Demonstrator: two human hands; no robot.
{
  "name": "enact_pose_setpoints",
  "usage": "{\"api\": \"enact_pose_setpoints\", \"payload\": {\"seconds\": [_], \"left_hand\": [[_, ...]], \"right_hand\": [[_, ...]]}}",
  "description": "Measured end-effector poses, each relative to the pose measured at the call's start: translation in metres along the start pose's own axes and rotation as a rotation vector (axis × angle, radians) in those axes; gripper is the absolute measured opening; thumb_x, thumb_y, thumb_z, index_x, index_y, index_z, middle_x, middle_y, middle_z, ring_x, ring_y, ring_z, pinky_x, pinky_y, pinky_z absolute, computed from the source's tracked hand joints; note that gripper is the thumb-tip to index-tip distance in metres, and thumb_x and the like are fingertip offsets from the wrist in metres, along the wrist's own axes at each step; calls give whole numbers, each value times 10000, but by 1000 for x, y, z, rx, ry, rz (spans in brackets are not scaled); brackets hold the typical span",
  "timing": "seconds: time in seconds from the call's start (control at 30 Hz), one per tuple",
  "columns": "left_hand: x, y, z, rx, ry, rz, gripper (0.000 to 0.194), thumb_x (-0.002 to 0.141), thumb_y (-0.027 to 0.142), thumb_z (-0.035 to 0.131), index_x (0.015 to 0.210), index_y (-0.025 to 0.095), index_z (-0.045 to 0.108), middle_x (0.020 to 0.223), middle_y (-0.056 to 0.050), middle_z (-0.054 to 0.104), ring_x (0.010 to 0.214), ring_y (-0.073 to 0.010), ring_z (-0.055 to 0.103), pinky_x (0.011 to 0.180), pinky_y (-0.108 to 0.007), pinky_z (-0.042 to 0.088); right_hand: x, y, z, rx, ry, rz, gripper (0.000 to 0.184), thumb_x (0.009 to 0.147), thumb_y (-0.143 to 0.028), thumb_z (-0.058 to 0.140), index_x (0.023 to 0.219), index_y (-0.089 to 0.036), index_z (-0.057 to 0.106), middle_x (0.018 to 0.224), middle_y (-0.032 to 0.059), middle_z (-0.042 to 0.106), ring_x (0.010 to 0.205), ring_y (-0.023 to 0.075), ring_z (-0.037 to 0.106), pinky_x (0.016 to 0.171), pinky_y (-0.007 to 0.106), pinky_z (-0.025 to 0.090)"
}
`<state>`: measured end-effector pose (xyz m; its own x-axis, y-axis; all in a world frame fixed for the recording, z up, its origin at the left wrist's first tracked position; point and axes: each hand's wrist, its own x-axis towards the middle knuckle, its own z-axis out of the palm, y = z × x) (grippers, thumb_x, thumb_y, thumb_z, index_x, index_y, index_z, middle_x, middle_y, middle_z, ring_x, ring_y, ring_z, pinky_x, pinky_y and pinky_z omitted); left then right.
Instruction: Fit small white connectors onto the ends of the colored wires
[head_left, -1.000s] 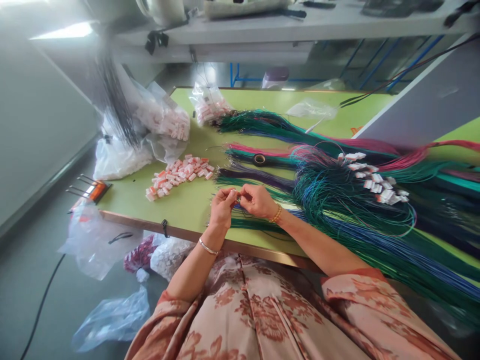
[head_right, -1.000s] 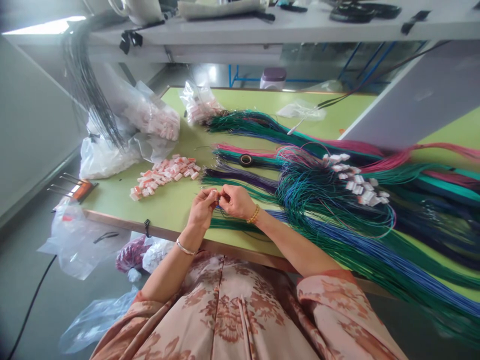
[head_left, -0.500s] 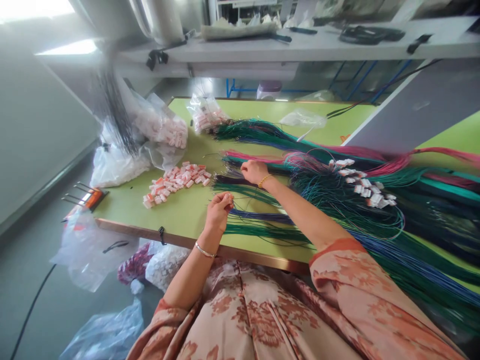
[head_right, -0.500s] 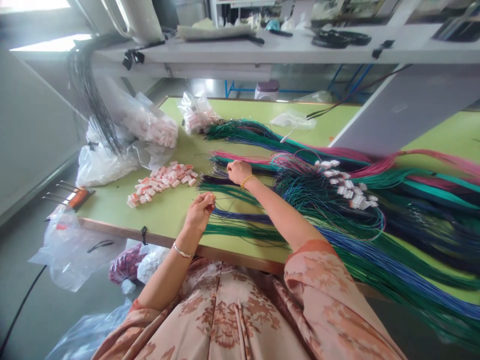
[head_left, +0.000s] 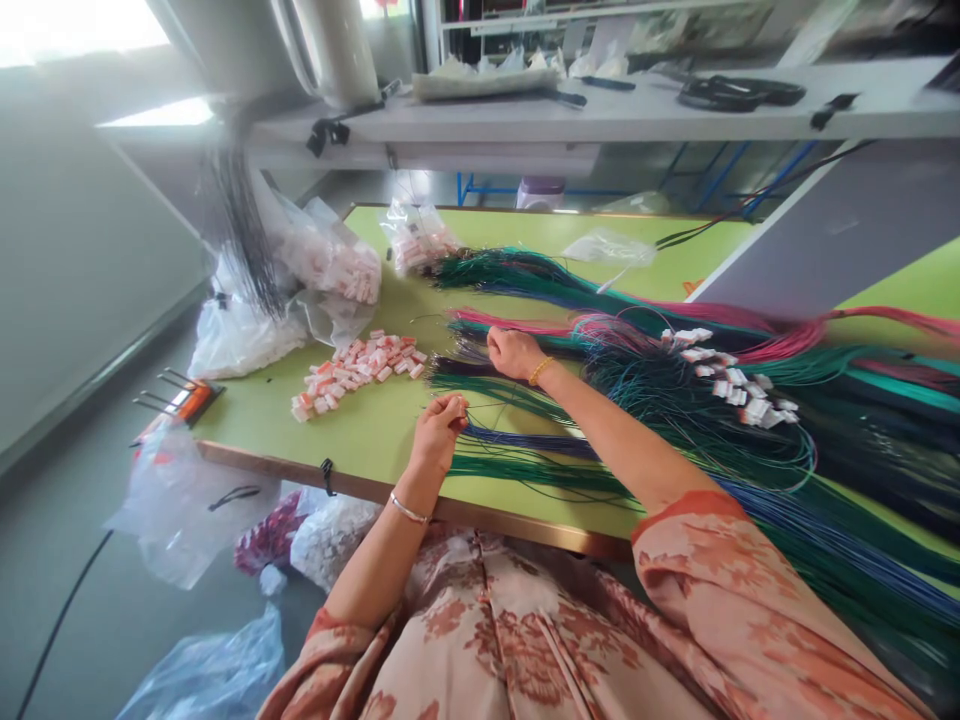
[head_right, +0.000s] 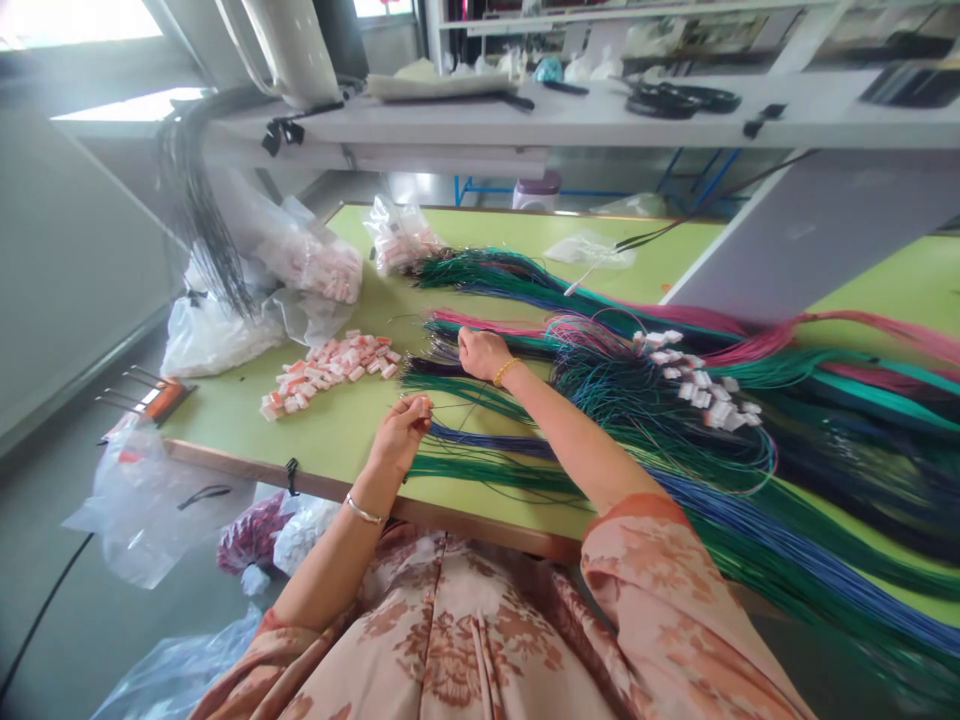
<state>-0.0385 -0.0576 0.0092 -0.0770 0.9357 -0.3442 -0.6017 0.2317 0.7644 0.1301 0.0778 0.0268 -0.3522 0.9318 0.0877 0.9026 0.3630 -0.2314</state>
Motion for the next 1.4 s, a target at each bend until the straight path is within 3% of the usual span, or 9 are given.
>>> {"api": "enact_pose_setpoints", "payload": {"seconds": [0.3, 0.5, 0.8, 1.0, 1.2, 1.4], "left_hand": [[5, 1, 5, -53, -28, 14, 265, 635, 206, 835, 799, 118, 646, 727, -10, 640, 573, -49, 527, 573, -194, 427], [8, 4, 10, -141, -49, -2, 222, 662, 187, 820, 798, 139, 651, 721, -3, 641, 586, -49, 529, 580, -182, 433], [11, 1, 14, -157, -59, -37, 227, 676, 153, 811, 836, 168, 651, 738, 33, 620, 622, -39, 562, 635, -171, 457], [9, 1, 17, -141, -68, -51, 230, 670, 157, 816, 821, 171, 643, 714, 42, 605, 612, -39, 560, 629, -173, 459], [10, -1, 15, -125, -67, -48, 230, 657, 175, 823, 810, 168, 651, 704, 32, 621, 597, -46, 552, 619, -183, 454], [7, -4, 17, -68, -64, 32, 249, 624, 200, 841, 799, 150, 671, 727, 12, 648, 600, -52, 539, 638, -206, 438]], "right_hand": [[-9, -37, -11, 639, 118, -190, 134, 783, -261, 541, 791, -153, 620, 688, 4, 628, 621, 113, 516, 619, 227, 390], [-42, -46, -16, 899, 78, -214, 161, 749, -300, 578, 747, -143, 613, 660, -5, 602, 595, 96, 486, 576, 216, 391], [-79, -43, 0, 899, 101, -107, 160, 739, -292, 590, 700, -141, 627, 581, -25, 562, 515, 70, 404, 499, 199, 325], [-85, -46, 4, 837, 175, -93, 178, 740, -310, 600, 676, -146, 630, 546, -32, 532, 494, 66, 359, 476, 202, 285], [-86, -47, 5, 864, 175, -79, 175, 737, -304, 591, 670, -146, 622, 576, -19, 568, 511, 73, 402, 491, 204, 317], [-88, -49, 6, 877, 168, -72, 186, 753, -313, 592, 671, -146, 611, 579, -20, 577, 504, 72, 412, 488, 204, 319]]}}
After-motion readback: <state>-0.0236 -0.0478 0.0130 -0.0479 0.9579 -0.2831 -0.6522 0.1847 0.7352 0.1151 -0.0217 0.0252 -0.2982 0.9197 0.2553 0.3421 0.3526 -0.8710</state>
